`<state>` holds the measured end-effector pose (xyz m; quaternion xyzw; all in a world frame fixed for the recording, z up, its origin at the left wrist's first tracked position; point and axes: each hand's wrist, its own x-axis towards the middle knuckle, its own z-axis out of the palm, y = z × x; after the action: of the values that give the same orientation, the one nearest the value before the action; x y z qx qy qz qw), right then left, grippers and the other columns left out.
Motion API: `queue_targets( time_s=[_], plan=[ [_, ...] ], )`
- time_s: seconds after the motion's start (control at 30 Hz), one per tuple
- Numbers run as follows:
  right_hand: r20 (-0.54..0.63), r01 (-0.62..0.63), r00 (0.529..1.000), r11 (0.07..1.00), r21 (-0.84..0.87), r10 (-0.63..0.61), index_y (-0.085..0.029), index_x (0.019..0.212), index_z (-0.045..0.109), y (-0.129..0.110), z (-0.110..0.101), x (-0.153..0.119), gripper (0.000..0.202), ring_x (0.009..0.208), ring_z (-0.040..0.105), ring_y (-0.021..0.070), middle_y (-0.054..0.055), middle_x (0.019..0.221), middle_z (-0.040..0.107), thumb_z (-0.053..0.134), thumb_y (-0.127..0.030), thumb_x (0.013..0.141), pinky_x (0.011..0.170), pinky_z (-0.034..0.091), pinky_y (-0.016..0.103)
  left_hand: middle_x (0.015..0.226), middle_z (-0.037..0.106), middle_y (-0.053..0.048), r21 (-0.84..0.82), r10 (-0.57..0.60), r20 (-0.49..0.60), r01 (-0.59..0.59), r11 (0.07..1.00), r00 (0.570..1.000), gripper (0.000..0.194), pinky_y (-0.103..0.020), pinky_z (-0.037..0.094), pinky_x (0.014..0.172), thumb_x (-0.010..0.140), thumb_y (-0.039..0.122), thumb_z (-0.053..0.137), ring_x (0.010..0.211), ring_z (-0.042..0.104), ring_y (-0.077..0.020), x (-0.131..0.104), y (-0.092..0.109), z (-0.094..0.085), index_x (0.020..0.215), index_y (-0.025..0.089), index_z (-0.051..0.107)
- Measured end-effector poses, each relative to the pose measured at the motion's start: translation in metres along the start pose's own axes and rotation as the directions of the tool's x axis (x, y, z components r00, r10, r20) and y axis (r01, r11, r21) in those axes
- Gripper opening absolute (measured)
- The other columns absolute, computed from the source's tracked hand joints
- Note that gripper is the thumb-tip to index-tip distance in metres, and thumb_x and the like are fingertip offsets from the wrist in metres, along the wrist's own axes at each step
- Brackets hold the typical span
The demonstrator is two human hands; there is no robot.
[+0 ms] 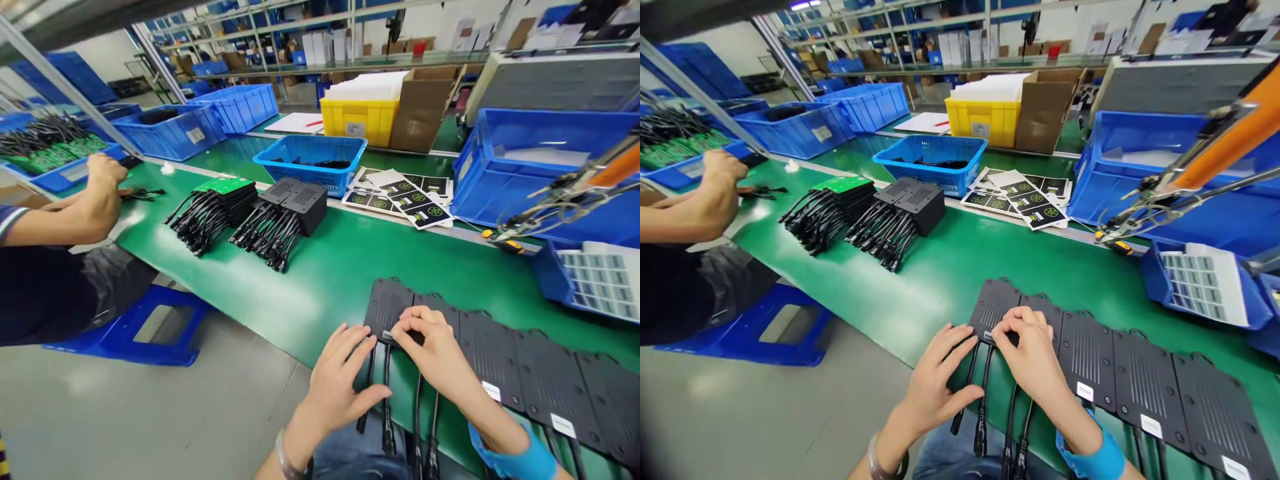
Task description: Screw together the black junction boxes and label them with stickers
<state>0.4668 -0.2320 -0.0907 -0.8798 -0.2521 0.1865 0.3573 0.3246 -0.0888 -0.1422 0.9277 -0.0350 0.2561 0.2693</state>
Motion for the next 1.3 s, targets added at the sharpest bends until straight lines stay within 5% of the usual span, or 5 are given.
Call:
queue_targets(
  time_s=[0.8,1.3],
  plan=[
    [-0.155,0.022,0.987,0.997,-0.070,-0.032,-0.029,0.069,0.072,0.003,0.013,-0.006,0.027,0.094,0.053,0.0279,0.003,0.093,0.068,0.057,-0.049,0.080,0.086,0.031,0.046,0.133,0.062,-0.017,0.100,0.018,0.062,-0.024,0.995,0.998,0.066,-0.045,0.049,0.108,0.096,0.060,0.045,0.128,0.055,-0.0259,0.003,0.004,-0.003,0.135,0.007,0.046],
    [-0.138,0.031,0.990,0.996,-0.083,-0.043,-0.028,0.070,0.071,0.003,0.012,-0.007,0.027,0.096,0.053,0.0276,0.003,0.093,0.067,0.056,-0.048,0.082,0.087,0.031,0.045,0.132,0.062,-0.019,0.119,0.021,0.068,-0.029,0.992,0.997,0.071,-0.044,0.050,0.107,0.095,0.064,0.039,0.127,0.056,-0.0268,0.004,0.005,-0.003,0.134,0.005,0.048]
  ],
)
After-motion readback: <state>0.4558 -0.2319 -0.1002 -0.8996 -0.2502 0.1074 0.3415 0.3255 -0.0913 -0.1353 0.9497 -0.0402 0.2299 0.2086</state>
